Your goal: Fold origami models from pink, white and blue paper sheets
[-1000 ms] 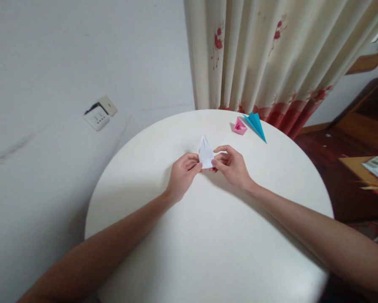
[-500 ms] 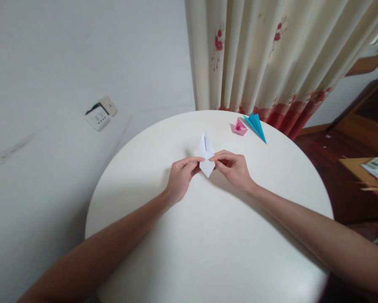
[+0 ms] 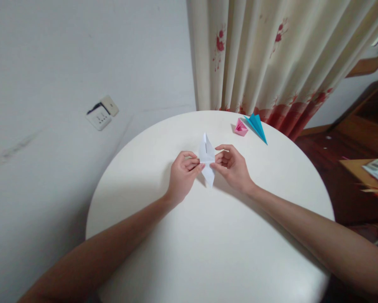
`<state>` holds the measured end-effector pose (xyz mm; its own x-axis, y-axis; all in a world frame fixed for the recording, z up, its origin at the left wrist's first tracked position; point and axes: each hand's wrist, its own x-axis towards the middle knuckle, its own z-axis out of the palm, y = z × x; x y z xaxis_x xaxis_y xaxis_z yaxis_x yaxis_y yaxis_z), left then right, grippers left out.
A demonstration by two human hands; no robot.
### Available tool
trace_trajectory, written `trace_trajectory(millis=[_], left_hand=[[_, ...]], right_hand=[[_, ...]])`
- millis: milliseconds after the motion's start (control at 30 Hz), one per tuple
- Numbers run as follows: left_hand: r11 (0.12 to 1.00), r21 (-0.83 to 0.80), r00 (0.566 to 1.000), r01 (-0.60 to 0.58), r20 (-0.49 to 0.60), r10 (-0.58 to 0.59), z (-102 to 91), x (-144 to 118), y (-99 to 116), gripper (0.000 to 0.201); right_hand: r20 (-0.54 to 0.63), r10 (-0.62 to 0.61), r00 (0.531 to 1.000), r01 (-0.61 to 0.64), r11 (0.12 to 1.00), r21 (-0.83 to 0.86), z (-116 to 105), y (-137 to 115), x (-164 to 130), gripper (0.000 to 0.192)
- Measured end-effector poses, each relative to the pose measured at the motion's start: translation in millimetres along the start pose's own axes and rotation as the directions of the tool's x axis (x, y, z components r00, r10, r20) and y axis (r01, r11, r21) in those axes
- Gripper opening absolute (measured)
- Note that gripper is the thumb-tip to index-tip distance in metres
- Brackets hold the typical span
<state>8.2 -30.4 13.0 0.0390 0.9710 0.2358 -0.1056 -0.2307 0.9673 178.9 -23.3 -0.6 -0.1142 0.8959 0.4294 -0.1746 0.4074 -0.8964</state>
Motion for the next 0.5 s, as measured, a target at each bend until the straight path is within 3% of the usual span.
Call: trace_trajectory(millis=[500], left_hand=[[0.996, 0.039, 0.993, -0.086, 0.084, 0.082, -0.1, 1.9, -4.0, 0.033]], right_hand=[[-0.042, -0.011, 0.999, 0.007, 0.995, -0.095, 0.3, -1.1, -1.3, 0.041]])
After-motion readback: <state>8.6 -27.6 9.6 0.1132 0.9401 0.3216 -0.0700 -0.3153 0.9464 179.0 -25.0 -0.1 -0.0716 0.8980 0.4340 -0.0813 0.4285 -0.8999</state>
